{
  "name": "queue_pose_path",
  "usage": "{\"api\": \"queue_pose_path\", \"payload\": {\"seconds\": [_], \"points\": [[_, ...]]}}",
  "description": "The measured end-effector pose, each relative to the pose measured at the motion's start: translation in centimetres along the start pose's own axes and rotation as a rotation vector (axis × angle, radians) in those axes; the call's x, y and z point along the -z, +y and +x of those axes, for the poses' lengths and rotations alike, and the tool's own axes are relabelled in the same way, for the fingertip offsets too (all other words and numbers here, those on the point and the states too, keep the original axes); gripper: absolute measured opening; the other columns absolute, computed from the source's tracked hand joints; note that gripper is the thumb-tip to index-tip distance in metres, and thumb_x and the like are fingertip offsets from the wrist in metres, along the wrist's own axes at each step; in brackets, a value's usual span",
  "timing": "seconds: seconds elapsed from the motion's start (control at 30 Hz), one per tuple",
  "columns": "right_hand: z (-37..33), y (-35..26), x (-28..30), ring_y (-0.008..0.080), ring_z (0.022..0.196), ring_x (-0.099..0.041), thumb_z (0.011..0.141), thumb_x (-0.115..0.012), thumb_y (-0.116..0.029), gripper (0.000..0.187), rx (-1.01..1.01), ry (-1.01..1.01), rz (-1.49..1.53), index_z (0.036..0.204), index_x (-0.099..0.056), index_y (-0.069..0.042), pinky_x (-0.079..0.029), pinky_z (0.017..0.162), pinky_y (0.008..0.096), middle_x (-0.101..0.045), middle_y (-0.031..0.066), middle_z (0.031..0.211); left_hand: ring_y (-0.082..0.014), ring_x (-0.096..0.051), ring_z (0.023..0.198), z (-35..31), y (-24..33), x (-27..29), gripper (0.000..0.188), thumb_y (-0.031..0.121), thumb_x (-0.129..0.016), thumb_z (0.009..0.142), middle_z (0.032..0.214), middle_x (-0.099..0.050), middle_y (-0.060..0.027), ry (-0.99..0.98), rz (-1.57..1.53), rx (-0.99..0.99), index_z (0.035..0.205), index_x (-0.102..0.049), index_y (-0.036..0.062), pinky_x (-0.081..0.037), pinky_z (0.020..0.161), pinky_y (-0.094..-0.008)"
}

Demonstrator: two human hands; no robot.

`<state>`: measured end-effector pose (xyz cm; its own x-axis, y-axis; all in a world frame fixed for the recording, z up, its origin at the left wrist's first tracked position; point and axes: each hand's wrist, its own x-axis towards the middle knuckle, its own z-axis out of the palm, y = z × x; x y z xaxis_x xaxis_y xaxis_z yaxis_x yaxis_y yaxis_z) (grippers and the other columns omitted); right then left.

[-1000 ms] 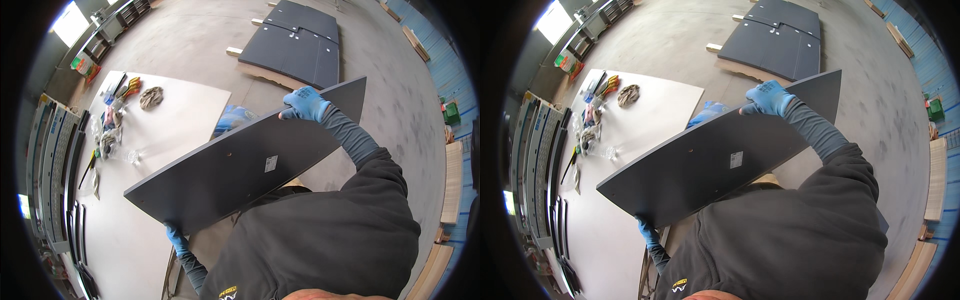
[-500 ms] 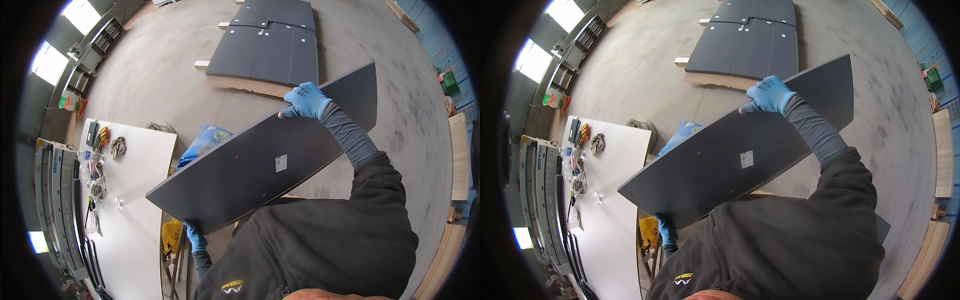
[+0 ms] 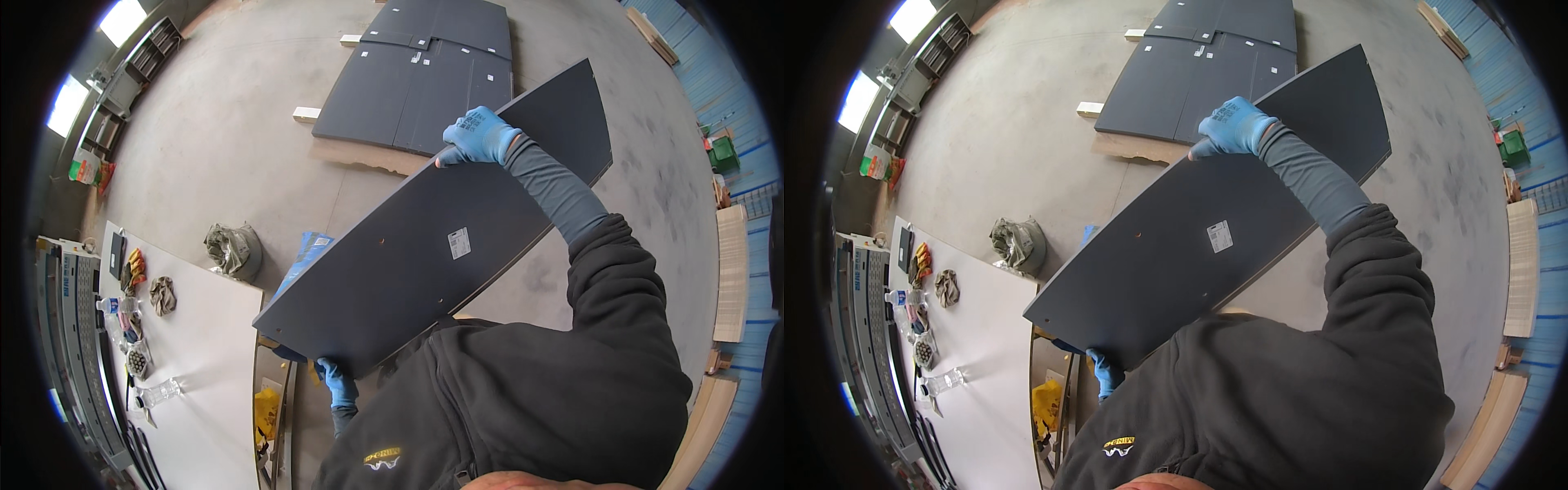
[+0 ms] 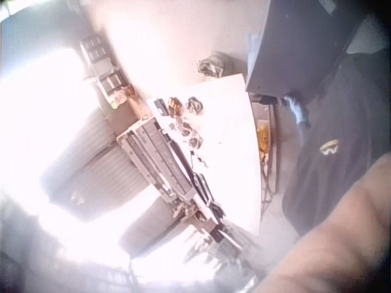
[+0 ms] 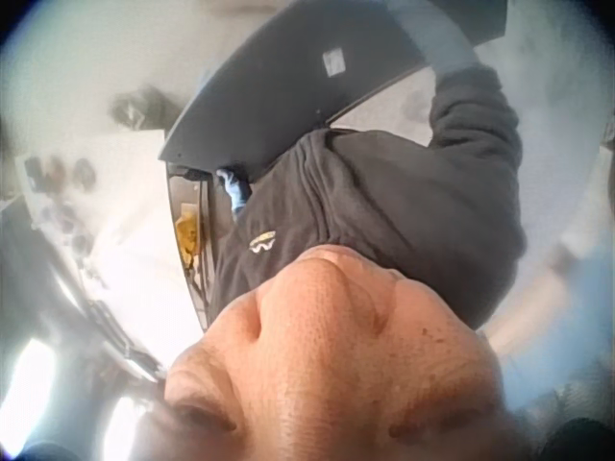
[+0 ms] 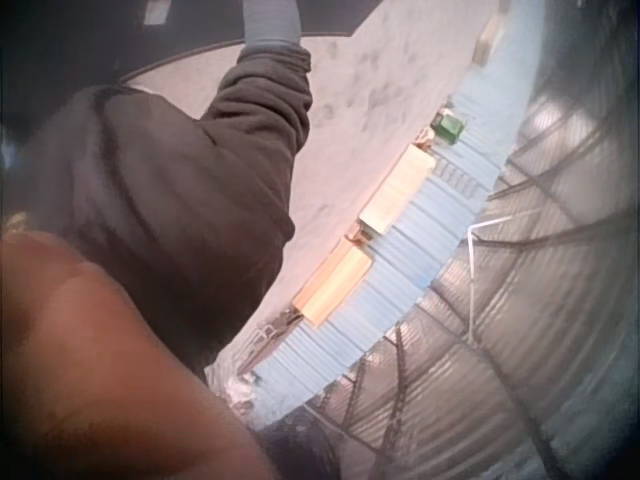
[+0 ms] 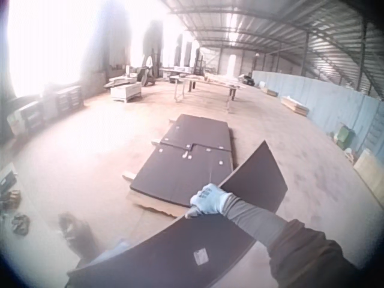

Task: The person wipes a large dark panel with a cloth, then places it on a stack of similar panels on the floor. They measure the stacked panels with a tape measure, then pick up another panel, wipe it, and place it on the stack. The person repeats this process with additional panels.

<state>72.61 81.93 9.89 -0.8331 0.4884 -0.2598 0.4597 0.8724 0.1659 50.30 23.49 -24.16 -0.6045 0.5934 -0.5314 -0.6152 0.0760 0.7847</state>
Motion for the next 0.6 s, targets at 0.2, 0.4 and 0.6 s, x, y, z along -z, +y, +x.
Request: {"api": "queue_pose_path", "payload": {"seconds": [0.2,0.4,0.6], "points": [[10.5,8.5,-1.3,0.0372,0.092,-0.075,0.095,-0.044,-0.082,0.081,0.0,-0.125,0.037,0.096,-0.075,-0.008,-0.058,0.082,0.046,-0.076,0.0162,0.089,-0.0225,-0.036,0.151,5.7,-1.2,-6.9,0.077,0.058,-0.034,0.114,0.17,-0.033,-0.0074,0.005,0.024,0.119,0.166,-0.028,0.0013,-0.028,0.127,-0.0365],[21.5,18.3,-4.2,0.0336,0.102,-0.075,0.1,-0.044,-0.077,0.078,0.07,-0.157,-0.001,0.104,-0.079,-0.007,-0.057,0.091,0.0443,-0.078,0.0154,0.101,-0.0234,-0.042,0.148,10.0,-2.2,-20.1,0.086,0.067,-0.03,0.11,0.167,-0.039,-0.0097,-0.061,0.01,0.184,0.163,-0.033,0.0001,-0.033,0.124,-0.0368],[34.3,29.9,-11.2,0.0372,0.099,-0.074,0.099,-0.044,-0.077,0.079,0.233,-0.102,-0.013,0.102,-0.077,-0.006,-0.056,0.09,0.0459,-0.078,0.0156,0.097,-0.0253,-0.051,0.14,16.6,-6.4,-36.7,0.087,0.069,-0.027,0.11,0.159,-0.049,-0.0131,0.053,-0.166,0.269,0.16,-0.037,-0.0015,-0.043,0.117,-0.0371]]}}
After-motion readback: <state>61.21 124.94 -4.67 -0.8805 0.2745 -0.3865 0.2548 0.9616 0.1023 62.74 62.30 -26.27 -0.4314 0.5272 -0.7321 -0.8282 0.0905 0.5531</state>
